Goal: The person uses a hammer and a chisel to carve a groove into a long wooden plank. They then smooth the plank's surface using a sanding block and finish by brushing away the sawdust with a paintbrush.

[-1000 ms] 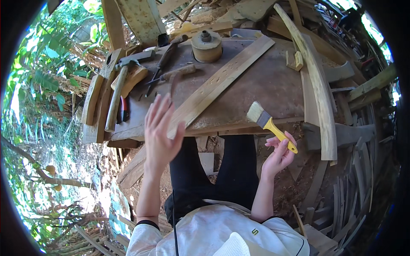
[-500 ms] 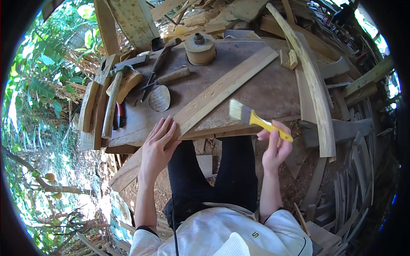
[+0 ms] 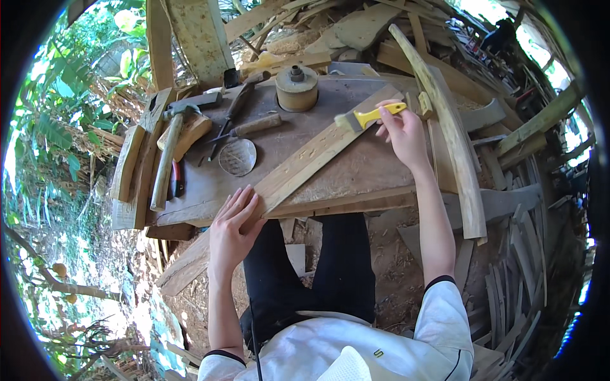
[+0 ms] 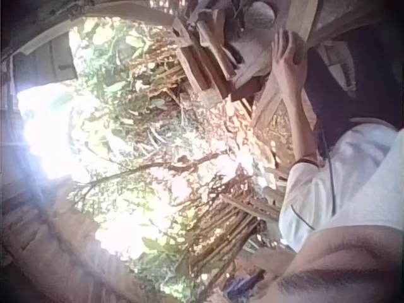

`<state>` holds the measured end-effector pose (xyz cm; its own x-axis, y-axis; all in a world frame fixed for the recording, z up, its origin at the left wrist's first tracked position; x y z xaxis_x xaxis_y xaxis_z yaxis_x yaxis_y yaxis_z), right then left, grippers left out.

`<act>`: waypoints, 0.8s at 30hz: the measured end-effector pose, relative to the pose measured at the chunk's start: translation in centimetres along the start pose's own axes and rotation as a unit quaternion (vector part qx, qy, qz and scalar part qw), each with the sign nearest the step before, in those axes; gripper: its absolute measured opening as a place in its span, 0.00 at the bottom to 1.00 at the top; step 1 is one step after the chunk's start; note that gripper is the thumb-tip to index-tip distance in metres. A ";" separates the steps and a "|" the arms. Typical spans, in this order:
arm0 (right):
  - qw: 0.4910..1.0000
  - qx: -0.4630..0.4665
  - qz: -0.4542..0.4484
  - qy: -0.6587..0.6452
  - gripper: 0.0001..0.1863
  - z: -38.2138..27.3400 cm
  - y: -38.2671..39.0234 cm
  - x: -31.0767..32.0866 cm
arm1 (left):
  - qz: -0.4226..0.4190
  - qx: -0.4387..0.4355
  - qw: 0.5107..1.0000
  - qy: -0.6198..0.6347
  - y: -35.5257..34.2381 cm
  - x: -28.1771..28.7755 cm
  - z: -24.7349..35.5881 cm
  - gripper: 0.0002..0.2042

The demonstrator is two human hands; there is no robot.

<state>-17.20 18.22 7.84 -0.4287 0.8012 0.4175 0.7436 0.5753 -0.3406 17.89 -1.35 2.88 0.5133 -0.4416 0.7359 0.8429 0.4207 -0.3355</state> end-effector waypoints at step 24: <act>0.997 -0.062 0.014 0.035 0.14 2.9 -2.3 7.1 | 0.008 0.007 1.000 -0.004 -0.3 0.1 0.4 0.26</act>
<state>-23.49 23.05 9.11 -0.3732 0.8005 0.4689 0.8145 0.5247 -0.2476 17.60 -1.15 3.30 0.5258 -0.4276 0.7353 0.8318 0.4393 -0.3394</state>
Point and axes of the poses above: each hand's wrist, its own y-axis away from the middle knuckle, its own x-axis out of the back of the hand, z = x × y, the point moved 5 cm from there along -y, towards the middle knuckle, and after that the axes turned 5 degrees about y, right-handed, at the moved point
